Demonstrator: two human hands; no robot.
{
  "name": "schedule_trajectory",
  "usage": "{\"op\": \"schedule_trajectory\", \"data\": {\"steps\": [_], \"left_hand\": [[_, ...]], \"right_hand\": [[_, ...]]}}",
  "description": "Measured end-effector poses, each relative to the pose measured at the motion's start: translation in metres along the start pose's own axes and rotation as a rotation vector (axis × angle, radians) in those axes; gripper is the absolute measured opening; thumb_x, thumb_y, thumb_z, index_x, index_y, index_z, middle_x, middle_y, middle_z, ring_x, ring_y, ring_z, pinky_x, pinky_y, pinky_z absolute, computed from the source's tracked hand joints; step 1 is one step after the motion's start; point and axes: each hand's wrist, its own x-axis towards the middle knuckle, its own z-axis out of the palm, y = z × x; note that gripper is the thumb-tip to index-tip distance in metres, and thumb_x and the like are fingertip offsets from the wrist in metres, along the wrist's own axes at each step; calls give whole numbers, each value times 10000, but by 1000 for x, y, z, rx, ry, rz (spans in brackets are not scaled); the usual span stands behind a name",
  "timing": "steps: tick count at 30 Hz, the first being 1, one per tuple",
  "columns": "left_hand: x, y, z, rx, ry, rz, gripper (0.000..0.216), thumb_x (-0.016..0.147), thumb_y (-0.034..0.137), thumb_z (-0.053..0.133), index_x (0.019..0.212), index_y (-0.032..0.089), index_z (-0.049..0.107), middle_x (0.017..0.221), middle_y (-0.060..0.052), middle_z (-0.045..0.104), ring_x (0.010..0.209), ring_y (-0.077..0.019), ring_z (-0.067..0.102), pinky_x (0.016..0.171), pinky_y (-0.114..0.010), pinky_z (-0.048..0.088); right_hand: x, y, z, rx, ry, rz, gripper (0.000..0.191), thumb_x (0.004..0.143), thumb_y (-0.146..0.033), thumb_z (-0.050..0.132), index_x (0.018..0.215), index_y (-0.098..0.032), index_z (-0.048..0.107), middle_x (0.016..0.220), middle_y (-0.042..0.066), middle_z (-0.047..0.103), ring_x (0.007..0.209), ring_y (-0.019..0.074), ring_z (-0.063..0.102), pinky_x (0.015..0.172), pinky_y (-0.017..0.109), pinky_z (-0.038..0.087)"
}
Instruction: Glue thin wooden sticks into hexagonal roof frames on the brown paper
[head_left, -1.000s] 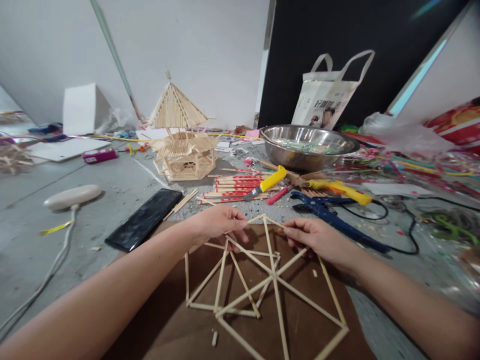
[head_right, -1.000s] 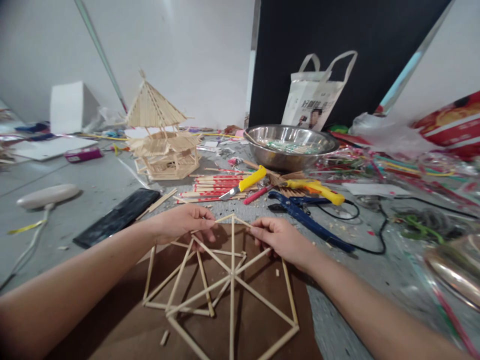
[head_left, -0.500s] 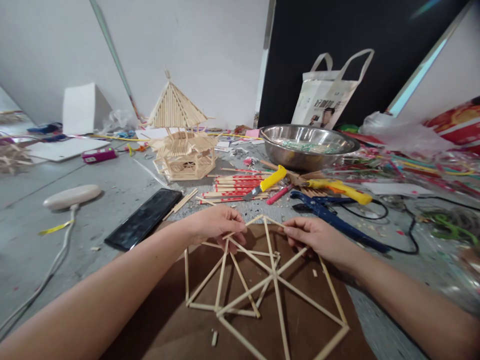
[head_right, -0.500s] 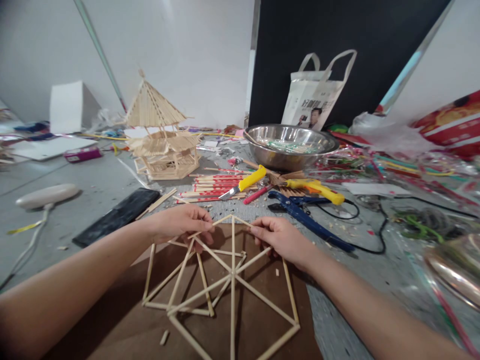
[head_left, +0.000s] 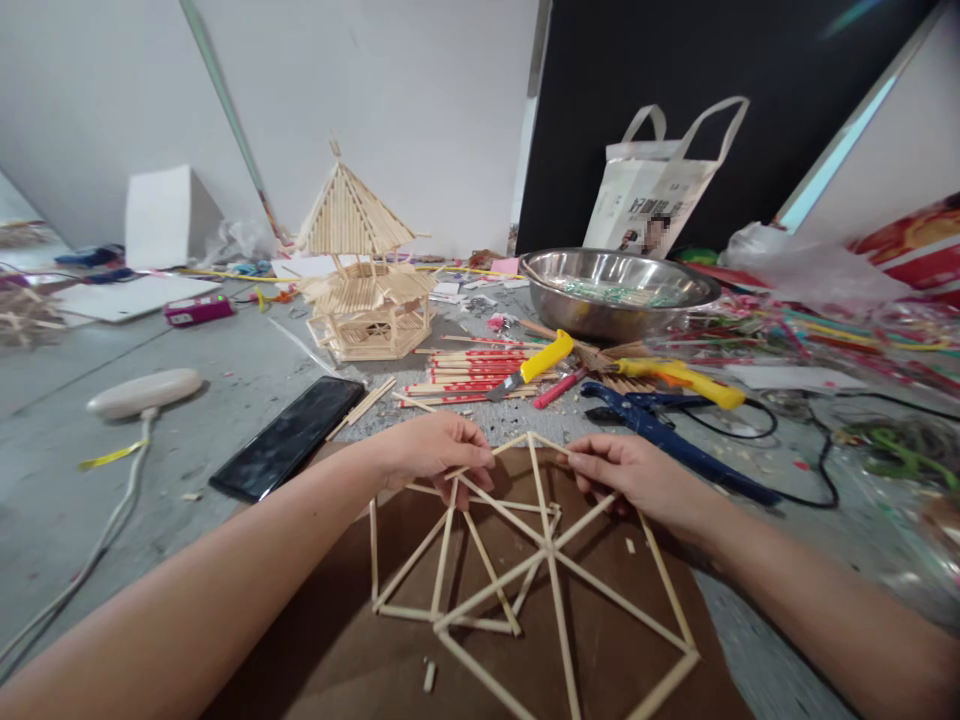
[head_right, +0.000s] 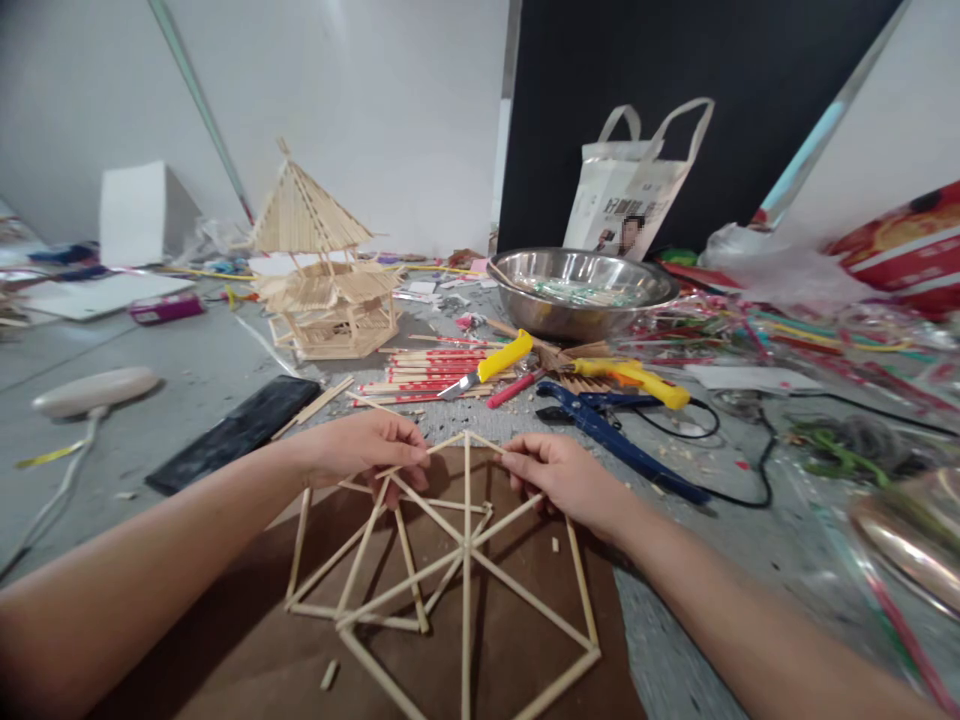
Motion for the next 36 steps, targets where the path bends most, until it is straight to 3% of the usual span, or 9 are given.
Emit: {"op": "schedule_trajectory", "data": {"steps": [13,21,27,36], "left_hand": [[-2,4,2,0,23,-33,217,697,362,532,747,152,505,741,-3,633,431,-57,526,445,-189,382],[-1,5,3,21,54,-20,235,691,366,527,739,139,492,730,-22,625,440,-74,532,438,-194,386],[2,2,3,-26,159,40,227,701,367,516,744,155,445,708,-11,619,516,-104,567,437,-176,360],[3,3,3,-99,158,49,234,721,372,502,777,158,426,721,-36,625,510,-108,565,468,-214,408]], "right_hand": [[0,-1,0,-10,-15,-4,311,742,-439,457,848,-157,530,608,-26,471,443,36,390,382,160,306],[0,1,1,-5,-9,-13,311,736,-444,464,854,-166,539,610,-25,481,449,39,402,394,163,315],[1,1,1,18,-6,4,326,732,-455,464,865,-167,536,611,-25,475,445,39,401,388,164,303],[0,1,1,17,-13,5,325,728,-460,468,851,-169,542,609,-28,473,441,37,395,388,165,296]]}}
